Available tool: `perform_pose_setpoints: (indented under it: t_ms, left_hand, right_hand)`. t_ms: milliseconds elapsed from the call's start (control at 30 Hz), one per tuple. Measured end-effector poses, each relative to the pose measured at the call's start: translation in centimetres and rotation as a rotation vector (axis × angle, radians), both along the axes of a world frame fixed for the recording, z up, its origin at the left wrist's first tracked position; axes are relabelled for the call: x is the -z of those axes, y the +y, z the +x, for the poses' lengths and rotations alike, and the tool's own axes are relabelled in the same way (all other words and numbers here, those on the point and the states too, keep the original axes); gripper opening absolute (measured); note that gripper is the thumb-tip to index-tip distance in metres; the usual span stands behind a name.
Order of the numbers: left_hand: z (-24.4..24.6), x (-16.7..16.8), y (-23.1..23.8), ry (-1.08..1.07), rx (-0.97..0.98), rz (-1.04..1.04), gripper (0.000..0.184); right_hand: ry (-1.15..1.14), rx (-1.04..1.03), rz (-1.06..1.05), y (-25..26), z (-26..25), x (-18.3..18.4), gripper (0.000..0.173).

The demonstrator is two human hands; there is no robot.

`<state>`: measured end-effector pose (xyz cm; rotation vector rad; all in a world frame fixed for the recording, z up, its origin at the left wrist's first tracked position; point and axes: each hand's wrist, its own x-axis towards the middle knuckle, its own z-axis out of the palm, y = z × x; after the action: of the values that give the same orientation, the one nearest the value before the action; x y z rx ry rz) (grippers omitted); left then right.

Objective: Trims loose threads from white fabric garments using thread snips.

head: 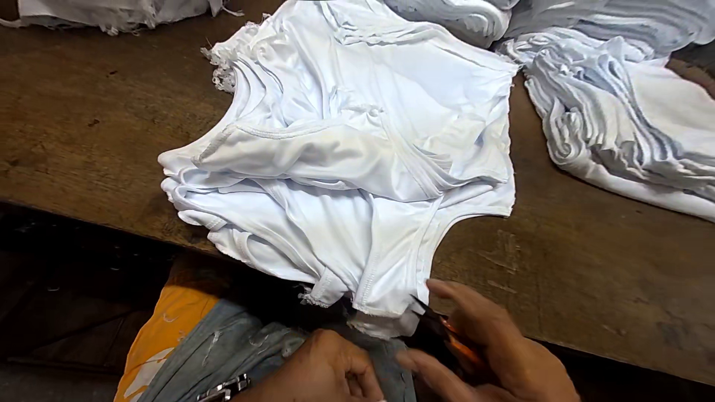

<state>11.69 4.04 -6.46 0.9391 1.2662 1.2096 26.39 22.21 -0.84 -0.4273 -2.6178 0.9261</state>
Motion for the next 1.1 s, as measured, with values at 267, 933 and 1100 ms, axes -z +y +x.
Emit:
perform_pose_setpoints:
  t_ms: [267,933,1100]
  left_hand:
    - [-1.7,0.9,-3.2,0.641,-0.415,0.233,0.016]
    - [-4.5,-1.3,-0.6,0.717,-0.659,0.383,0.010]
    - [-4.7,-5.6,-2.1,-0.376,-0.452,0.246,0.018]
  right_hand:
    - [0.103,-0.258,0.110,5.3,-6.7,-5.7,0.009]
    - [-0.116,-0.037,-0.598,3.2,-4.5,-1.4,0.025]
    - [-0.074,-0.177,-1.264,-0.8,-4.0,-0.4,0.021]
